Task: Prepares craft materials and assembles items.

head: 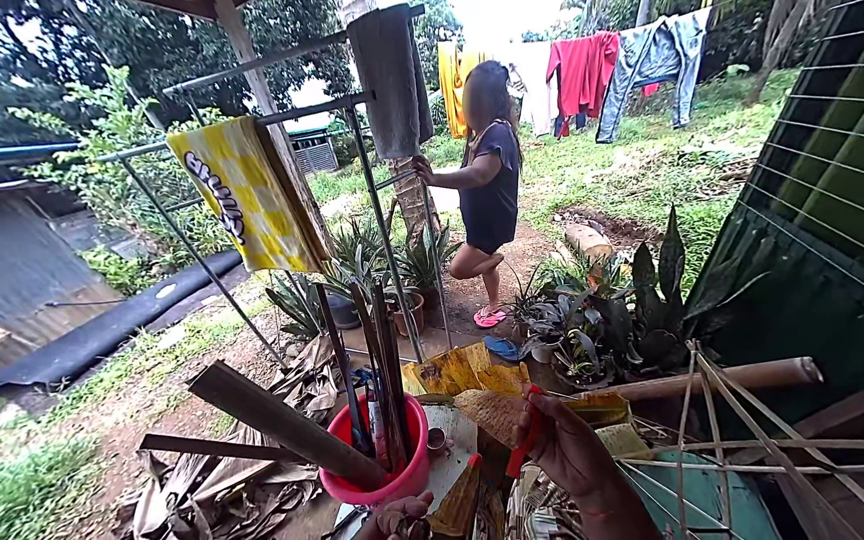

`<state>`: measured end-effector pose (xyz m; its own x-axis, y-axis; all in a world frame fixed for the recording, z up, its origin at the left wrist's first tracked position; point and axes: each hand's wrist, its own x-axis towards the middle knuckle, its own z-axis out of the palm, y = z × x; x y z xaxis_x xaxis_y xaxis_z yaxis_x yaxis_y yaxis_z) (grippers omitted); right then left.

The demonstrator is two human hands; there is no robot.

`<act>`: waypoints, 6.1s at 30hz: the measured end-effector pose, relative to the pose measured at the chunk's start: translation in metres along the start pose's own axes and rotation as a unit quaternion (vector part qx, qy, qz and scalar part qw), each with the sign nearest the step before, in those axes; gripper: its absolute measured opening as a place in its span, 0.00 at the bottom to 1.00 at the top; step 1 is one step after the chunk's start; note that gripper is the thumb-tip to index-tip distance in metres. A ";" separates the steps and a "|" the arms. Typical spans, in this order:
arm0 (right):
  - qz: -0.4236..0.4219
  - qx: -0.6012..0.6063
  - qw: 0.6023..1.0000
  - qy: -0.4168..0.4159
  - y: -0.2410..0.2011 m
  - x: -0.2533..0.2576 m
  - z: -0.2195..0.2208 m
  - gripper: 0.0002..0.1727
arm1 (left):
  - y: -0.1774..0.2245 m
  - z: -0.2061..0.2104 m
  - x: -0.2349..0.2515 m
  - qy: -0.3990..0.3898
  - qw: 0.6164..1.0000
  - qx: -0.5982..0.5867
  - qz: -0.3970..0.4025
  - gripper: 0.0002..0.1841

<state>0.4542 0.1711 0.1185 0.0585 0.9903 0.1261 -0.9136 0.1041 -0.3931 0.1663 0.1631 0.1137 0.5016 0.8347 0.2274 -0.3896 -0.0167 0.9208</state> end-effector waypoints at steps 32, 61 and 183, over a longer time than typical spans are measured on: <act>0.041 -0.319 0.901 -0.290 -0.024 0.021 0.056 0.10 | 0.048 0.001 0.055 -0.140 0.954 0.172 0.202 0.34; -0.242 -0.776 0.492 -0.313 0.015 -0.031 0.111 0.17 | 0.037 0.025 0.020 -0.050 0.973 0.165 0.153 0.31; -0.053 -0.577 0.700 -0.418 -0.015 0.010 0.052 0.14 | 0.019 0.035 0.031 -0.133 0.968 0.147 0.152 0.24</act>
<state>0.4478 0.1751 0.1736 -0.5958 0.6210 0.5093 0.0385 0.6555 -0.7542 0.2016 0.1693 0.1490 0.5946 0.5960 0.5396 -0.3337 -0.4276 0.8401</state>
